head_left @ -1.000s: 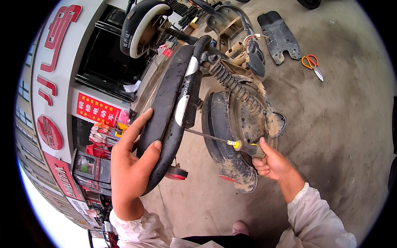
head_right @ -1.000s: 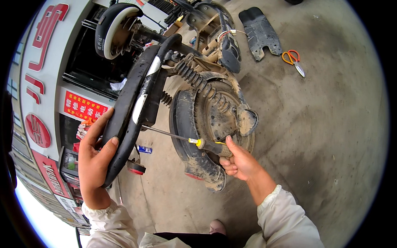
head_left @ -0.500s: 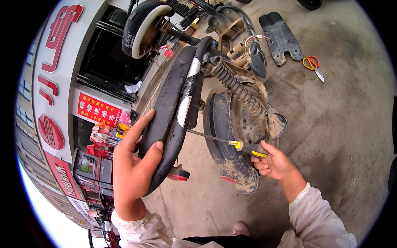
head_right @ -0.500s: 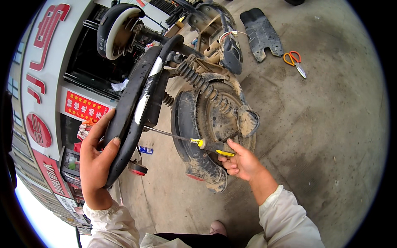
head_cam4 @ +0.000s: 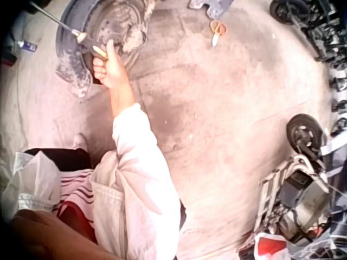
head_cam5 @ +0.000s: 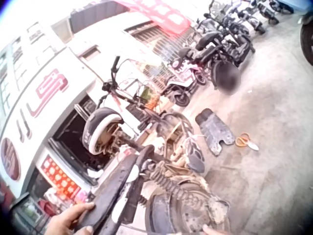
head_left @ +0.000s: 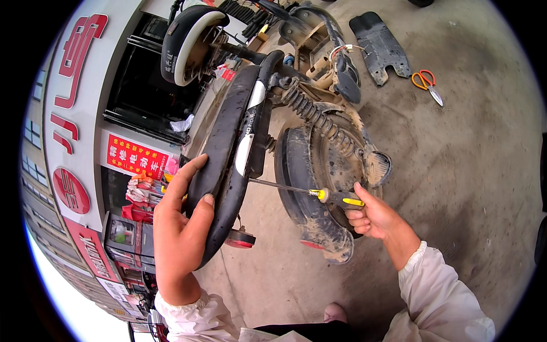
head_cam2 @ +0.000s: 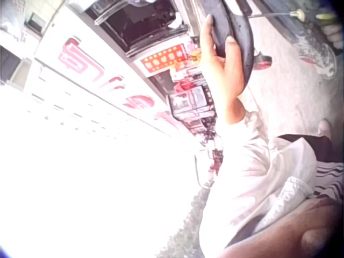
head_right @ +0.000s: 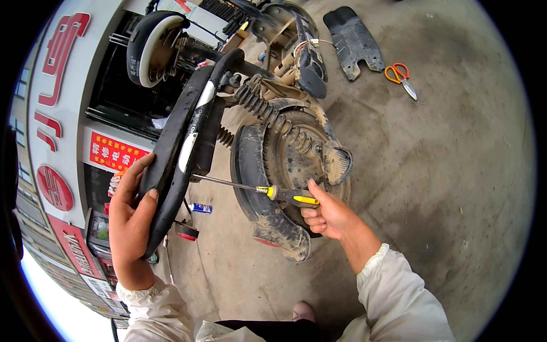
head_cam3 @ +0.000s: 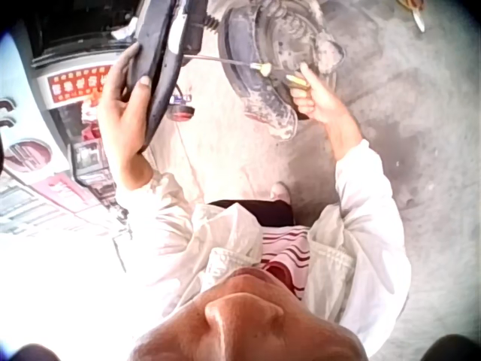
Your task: The person removes a plastic cover from an electric scooter, then uses a screwdriver to fasten a rear grab handle onto the scooter's frame. The person handles wires, a plastic cover, a grab handle, and a screwdriver.
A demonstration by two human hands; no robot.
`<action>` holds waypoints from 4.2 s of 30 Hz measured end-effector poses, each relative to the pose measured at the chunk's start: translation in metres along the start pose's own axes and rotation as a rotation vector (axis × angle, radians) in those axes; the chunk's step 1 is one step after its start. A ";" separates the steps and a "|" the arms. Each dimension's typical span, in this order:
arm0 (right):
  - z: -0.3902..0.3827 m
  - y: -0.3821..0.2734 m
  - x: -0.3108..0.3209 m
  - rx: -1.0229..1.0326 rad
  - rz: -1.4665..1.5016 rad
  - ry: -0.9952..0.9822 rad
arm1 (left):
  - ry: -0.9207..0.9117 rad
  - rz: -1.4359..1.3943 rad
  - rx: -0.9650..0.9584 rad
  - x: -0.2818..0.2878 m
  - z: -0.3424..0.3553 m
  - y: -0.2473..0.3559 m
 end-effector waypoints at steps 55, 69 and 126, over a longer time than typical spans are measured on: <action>-0.015 0.022 -0.004 0.404 -0.093 0.071 | -0.259 -0.501 0.159 -0.045 0.065 -0.034; -0.016 0.007 -0.005 0.713 -0.565 0.142 | -0.238 -0.454 0.156 -0.045 0.064 -0.034; -0.016 0.026 -0.008 0.350 0.087 0.104 | -0.259 -0.428 0.149 -0.041 0.064 -0.033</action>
Point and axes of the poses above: each hand's wrist, its own z-axis towards the middle knuckle, its own x-axis out of the back of the hand, y = z × x, the point moved 1 cm from there along z, towards the middle knuckle, and after that the axes turned 14 degrees about y, right-handed, at the moved point
